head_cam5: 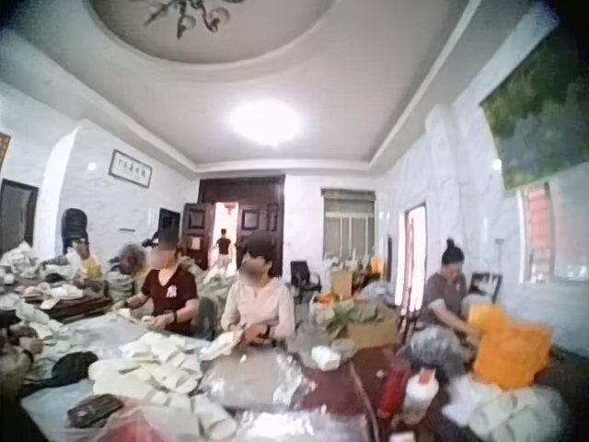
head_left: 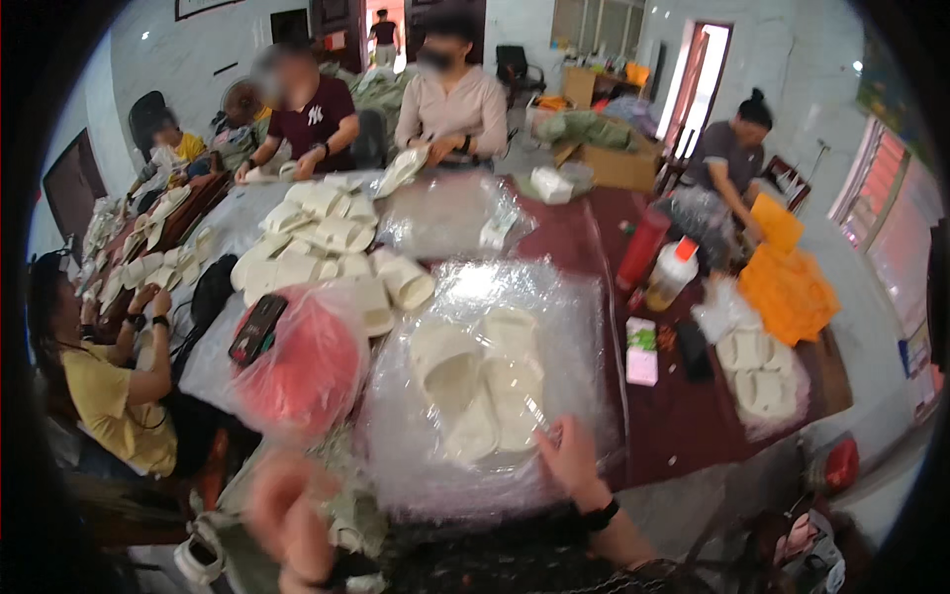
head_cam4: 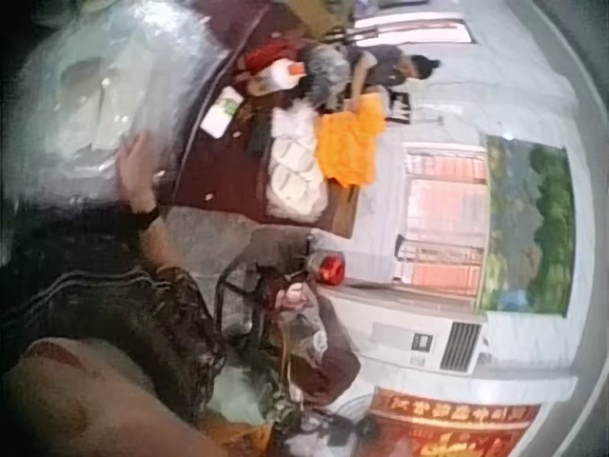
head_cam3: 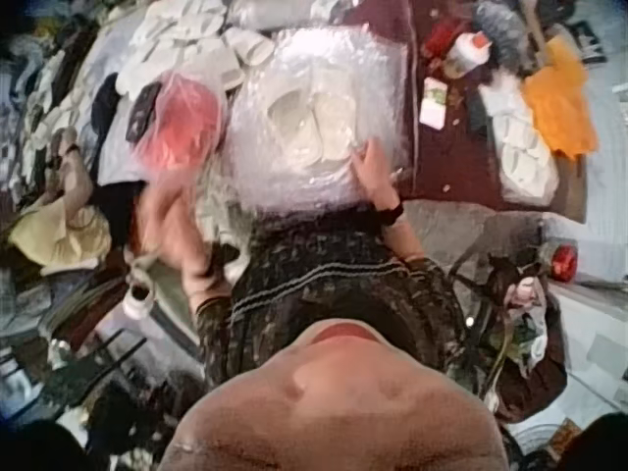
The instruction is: The recorder and several colleagues are sorting and stacking white shoe components at a large table.
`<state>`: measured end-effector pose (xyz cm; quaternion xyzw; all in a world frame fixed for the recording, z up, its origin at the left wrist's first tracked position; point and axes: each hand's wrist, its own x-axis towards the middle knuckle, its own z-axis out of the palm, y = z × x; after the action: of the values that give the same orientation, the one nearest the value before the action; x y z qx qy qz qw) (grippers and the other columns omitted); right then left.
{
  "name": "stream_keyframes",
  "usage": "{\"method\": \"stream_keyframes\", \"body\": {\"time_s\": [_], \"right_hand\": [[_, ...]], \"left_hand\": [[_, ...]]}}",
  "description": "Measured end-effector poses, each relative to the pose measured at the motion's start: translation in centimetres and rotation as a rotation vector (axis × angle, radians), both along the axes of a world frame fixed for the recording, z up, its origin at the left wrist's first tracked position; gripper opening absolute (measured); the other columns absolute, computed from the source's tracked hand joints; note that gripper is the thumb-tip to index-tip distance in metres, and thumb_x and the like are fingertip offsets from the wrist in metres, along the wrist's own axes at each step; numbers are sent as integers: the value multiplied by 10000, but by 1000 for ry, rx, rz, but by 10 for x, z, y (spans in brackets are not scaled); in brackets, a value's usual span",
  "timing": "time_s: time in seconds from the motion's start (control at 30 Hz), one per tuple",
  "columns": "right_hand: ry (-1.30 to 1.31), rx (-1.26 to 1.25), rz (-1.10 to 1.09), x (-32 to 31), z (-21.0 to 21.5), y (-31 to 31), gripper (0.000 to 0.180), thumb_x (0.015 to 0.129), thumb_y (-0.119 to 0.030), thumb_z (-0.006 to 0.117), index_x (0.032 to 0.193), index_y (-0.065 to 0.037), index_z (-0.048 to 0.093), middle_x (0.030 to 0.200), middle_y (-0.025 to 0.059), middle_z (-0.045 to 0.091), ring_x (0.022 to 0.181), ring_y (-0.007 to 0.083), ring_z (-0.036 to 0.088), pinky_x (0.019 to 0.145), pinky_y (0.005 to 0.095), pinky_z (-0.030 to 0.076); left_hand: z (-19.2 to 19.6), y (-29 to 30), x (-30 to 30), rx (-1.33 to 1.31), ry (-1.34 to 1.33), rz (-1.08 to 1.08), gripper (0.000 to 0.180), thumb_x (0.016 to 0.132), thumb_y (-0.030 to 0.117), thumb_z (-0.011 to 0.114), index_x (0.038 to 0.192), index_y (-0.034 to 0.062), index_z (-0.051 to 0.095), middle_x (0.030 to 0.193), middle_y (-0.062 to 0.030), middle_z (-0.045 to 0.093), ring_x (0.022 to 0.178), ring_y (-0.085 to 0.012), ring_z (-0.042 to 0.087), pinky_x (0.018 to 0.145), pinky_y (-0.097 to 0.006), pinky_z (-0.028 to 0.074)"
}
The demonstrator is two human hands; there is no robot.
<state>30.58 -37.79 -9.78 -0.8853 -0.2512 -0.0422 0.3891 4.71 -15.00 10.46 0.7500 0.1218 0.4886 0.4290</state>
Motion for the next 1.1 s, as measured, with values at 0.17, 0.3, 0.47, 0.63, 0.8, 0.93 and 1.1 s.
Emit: {"method": "stream_keyframes", "body": {"time_s": [0.17,0.3,0.47,0.63,0.8,0.93,1.1], "right_hand": [[-107,-51,63,13,9,-1,300,825,-273,726,967,-33,614,928,182,641,852,385,623,731,473,491],[-67,-110,71,8,19,5,250,835,-232,709,946,-35,603,911,175,641,855,388,625,729,466,492],[394,-31,16,6,35,6,175,888,-185,659,893,-39,563,853,114,624,807,251,640,674,349,467],[719,626,139,13,19,-1,143,937,-167,623,910,-45,553,826,-9,562,807,98,559,690,269,432],[428,717,250,-3,18,17,111,952,-139,601,977,-52,537,838,-38,533,786,51,495,696,229,409],[735,741,252,-16,26,23,138,930,-93,626,1003,-45,519,858,-34,541,802,55,520,701,243,435],[725,823,321,-33,21,33,154,904,-58,652,1032,-35,569,914,-23,583,826,41,537,726,234,456]], "left_hand": [[-126,8,68,-299,724,-108,486,923,302,660,1250,-41,554,927,-152,697,773,-268,696,695,-366,536],[-135,-1,89,-258,908,-69,700,883,443,691,1322,-58,479,930,-185,705,788,-316,702,709,-395,539],[-142,-7,100,-105,981,-15,701,860,344,748,1348,-33,413,840,-146,683,790,-225,700,715,-338,540],[-173,-12,109,-575,487,-158,571,860,193,756,1272,-5,413,955,-95,659,854,-197,666,725,-312,528],[-166,-9,110,-1246,99,-245,444,918,130,668,1276,27,426,1111,-62,622,981,-199,624,821,-303,499],[-170,-8,119,-1545,221,-477,484,948,222,627,1354,20,456,1226,-107,618,1072,-226,605,906,-376,482],[-152,-34,129,-1546,335,-718,519,956,259,621,1368,-13,460,1281,-180,596,1153,-278,589,1019,-443,468]]}}
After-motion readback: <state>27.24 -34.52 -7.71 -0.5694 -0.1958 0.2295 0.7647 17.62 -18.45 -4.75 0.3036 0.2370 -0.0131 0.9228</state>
